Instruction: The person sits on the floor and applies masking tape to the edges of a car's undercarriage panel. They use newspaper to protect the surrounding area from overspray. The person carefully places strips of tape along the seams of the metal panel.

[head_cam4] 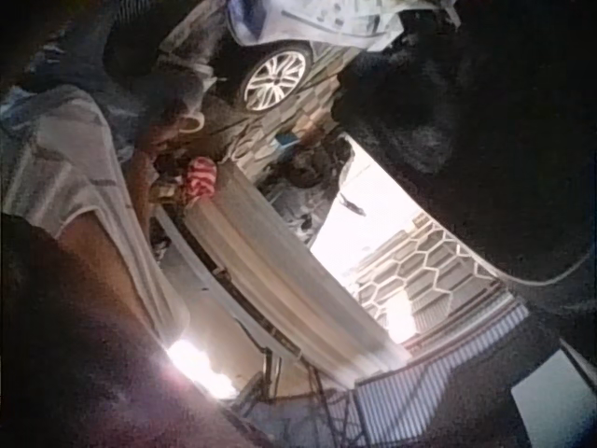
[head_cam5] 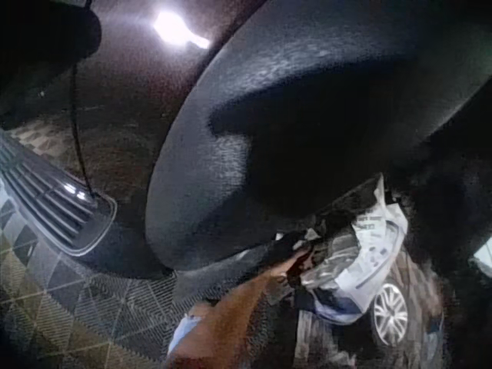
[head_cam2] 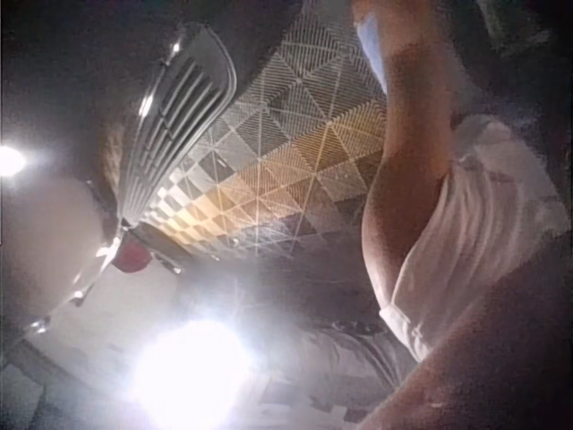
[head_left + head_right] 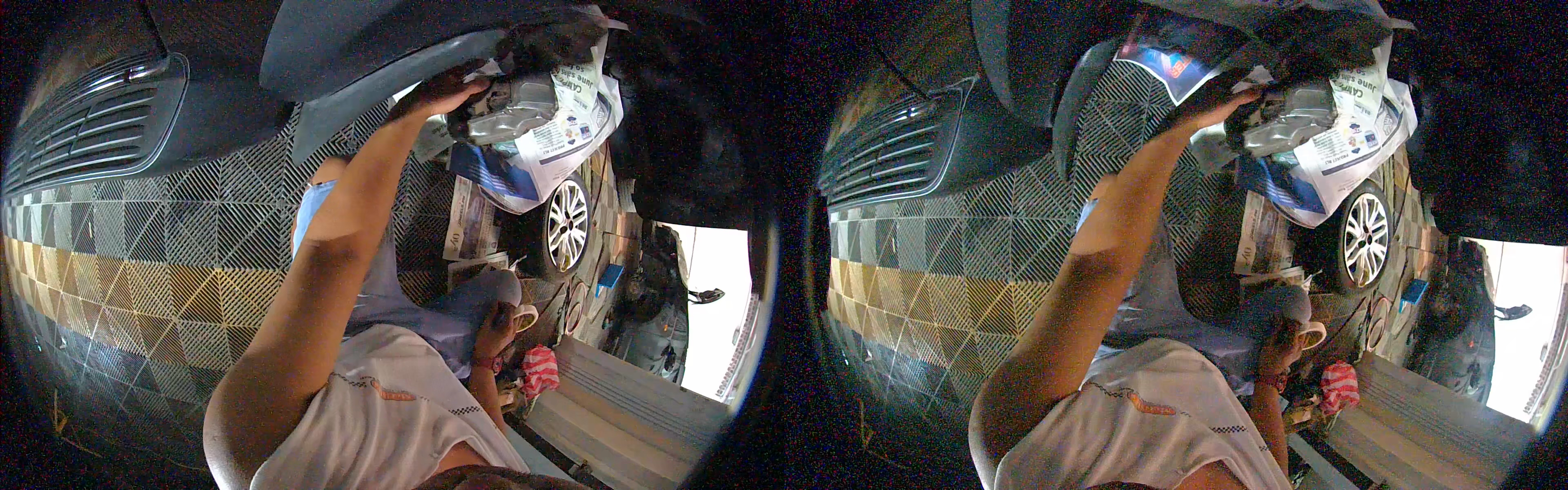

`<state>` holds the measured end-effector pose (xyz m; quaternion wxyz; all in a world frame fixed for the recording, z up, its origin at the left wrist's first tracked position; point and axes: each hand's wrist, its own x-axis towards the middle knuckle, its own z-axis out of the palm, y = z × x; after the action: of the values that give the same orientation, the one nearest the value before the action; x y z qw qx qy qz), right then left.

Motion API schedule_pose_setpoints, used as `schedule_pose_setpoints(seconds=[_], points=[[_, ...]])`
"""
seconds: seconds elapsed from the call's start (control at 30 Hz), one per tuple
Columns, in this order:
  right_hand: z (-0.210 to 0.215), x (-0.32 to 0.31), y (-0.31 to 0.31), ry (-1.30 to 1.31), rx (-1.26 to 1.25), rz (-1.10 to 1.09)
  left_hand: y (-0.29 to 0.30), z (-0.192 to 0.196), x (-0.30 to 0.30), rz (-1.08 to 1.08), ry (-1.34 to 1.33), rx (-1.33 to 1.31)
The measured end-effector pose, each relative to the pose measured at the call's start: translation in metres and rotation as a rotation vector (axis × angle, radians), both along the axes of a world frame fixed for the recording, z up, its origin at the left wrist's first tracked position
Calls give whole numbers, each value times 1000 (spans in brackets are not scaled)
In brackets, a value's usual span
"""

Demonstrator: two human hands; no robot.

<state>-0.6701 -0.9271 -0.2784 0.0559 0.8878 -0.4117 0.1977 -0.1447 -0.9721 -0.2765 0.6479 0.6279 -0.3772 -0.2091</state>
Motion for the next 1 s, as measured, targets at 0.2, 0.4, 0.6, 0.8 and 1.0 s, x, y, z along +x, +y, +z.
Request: schedule_pose_setpoints(seconds=[0.2, 0.4, 0.6, 0.8, 1.0], points=[[9, 12, 4, -2, 128, -53, 3, 5, 11, 205, -153, -90], [11, 3, 7, 13, 101, -93, 0, 16, -1, 86, -30, 128], [13, 17, 8, -43, 130, -25, -27, -20, 3, 254, -194, -34], [9, 19, 2, -43, 139, 23, -10, -36, 48, 13, -419, 315], [26, 67, 4, -440, 535, 28, 70, -37, -64, 278, 167, 115]])
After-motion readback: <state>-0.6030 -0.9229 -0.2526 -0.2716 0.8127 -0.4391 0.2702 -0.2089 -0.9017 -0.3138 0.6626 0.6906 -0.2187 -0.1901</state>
